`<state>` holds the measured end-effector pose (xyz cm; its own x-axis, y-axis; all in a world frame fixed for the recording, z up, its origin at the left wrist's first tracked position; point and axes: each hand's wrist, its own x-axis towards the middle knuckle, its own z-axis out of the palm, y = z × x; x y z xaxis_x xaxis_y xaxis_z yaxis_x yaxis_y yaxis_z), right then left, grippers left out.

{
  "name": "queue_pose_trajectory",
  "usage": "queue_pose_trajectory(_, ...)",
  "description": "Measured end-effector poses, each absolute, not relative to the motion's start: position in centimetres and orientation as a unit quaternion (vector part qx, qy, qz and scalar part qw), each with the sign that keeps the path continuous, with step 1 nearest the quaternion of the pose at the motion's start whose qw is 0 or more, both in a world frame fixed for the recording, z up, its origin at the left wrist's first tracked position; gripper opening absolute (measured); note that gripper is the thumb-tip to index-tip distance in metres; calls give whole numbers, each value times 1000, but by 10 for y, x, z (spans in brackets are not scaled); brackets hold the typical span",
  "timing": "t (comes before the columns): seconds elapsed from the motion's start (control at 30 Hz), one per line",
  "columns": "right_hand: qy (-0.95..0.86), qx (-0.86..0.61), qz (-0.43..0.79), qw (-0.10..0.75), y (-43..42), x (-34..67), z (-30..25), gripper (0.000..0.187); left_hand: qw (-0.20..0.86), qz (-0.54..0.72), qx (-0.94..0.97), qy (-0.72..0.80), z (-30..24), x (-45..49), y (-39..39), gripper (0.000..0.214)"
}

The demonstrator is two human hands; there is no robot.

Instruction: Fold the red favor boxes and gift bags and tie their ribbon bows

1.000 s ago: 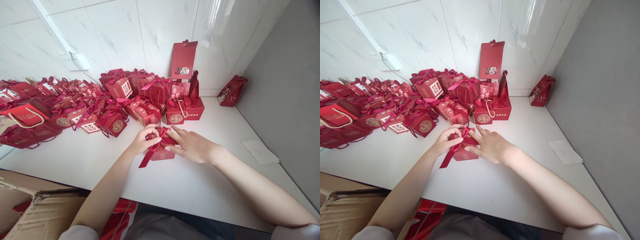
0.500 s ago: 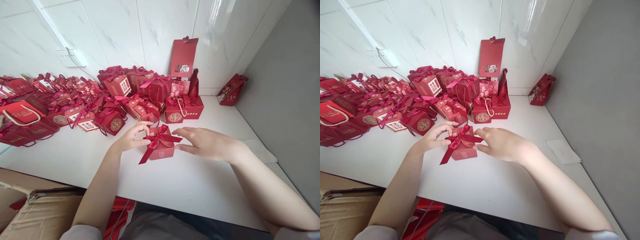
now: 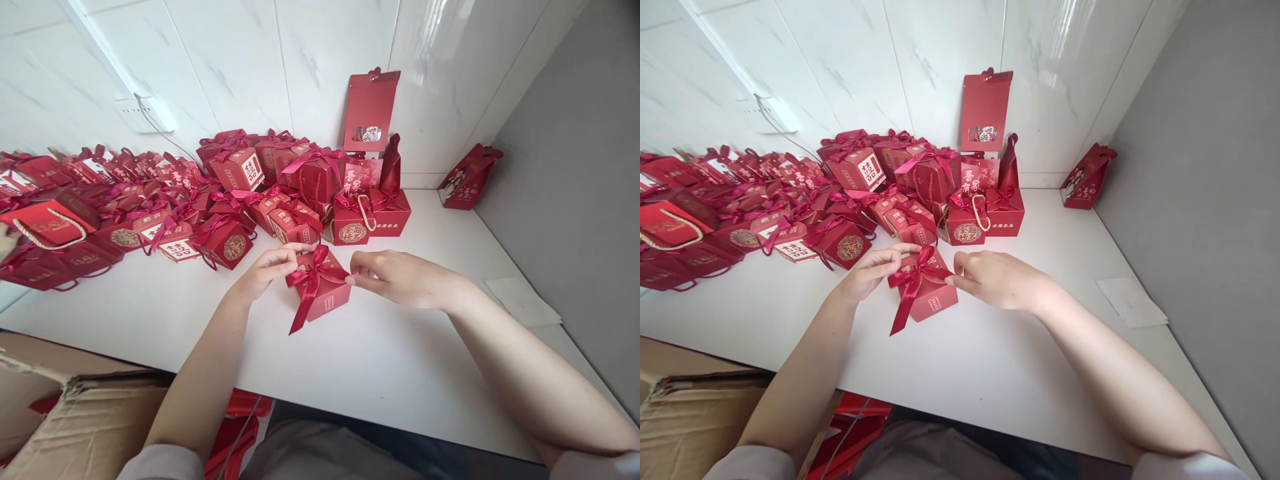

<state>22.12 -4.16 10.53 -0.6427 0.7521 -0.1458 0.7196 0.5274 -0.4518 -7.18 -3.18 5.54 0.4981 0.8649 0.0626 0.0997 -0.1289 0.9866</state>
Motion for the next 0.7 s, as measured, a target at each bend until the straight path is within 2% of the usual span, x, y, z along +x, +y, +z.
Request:
queue_pose_trajectory(0.23,-872,-410,263,46,-36,217,98,33,525,325,687,382,53,-71,-30,35)
queue_pose_trajectory(0.4,-852,-418,308,75,-35,220,97,44,509,305,705,388,53,-73,-30,22)
queue_pose_trajectory(0.47,-832,-419,347,109,-29,222,90,62,545,319,675,382,50,-75,-27,20)
queue_pose_trajectory(0.57,-814,-360,441,118,-14,221,67,110,615,348,613,353,40,-80,-18,39)
queue_pose_trajectory(0.6,-809,-326,477,112,-9,220,57,121,627,352,597,355,36,-82,-16,43)
queue_pose_trajectory(0.7,-799,-236,542,113,3,213,28,130,633,336,576,394,29,-87,-10,42)
